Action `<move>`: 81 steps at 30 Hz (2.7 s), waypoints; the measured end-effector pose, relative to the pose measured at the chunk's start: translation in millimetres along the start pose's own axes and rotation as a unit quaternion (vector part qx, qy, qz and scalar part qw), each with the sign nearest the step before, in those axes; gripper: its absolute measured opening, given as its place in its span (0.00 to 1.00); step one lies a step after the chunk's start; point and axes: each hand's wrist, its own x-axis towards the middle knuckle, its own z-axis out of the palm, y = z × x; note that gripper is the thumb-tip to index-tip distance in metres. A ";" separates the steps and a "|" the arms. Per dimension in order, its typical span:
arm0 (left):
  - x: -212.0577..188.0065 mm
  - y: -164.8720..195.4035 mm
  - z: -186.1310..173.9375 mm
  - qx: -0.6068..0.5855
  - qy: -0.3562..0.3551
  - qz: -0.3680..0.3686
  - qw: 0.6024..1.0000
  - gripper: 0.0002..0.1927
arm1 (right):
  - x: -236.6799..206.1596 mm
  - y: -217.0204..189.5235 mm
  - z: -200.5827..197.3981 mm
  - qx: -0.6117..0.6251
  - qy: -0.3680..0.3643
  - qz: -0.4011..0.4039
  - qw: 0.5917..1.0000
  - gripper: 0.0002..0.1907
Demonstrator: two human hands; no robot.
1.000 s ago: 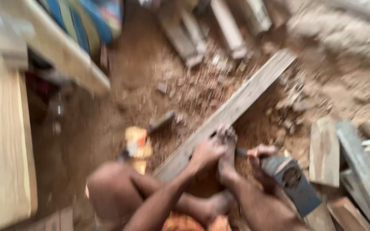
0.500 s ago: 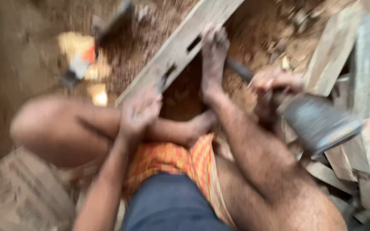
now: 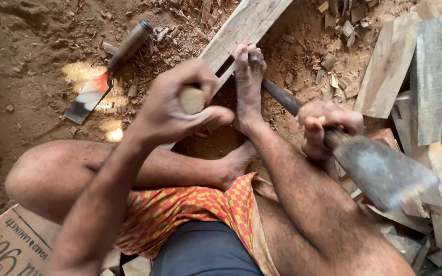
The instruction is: The person sits on the ground and uses a chisel and a heavy axe to carve a rectangular slot into a wooden plank. They hold the chisel with one hand and strike it with the axe to remove wood chips.
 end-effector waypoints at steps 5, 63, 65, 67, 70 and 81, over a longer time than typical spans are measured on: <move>21.1 -56.4 2.6 -0.031 -0.021 -0.012 0.999 0.17 | -5.8 4.2 0.0 -0.039 0.002 -0.037 0.999 0.45; -84.3 -83.0 42.5 0.065 0.083 0.054 0.993 0.11 | 31.7 -4.4 -9.2 0.227 0.054 0.122 0.965 0.18; -87.5 -75.1 35.3 0.064 0.091 0.050 0.993 0.13 | 31.0 -10.3 -14.2 0.218 0.050 0.135 0.965 0.18; -90.9 -75.1 37.0 0.061 0.086 0.035 0.994 0.14 | 33.3 -19.1 -19.7 0.220 0.040 0.144 0.964 0.18; -107.0 -83.5 45.5 -0.053 0.148 -0.076 0.985 0.09 | 39.4 -27.3 -26.0 0.218 0.029 0.150 0.964 0.18; -67.5 -44.3 29.8 -0.215 0.157 0.156 0.951 0.15 | 25.4 -44.2 -40.8 0.235 0.019 0.140 0.962 0.23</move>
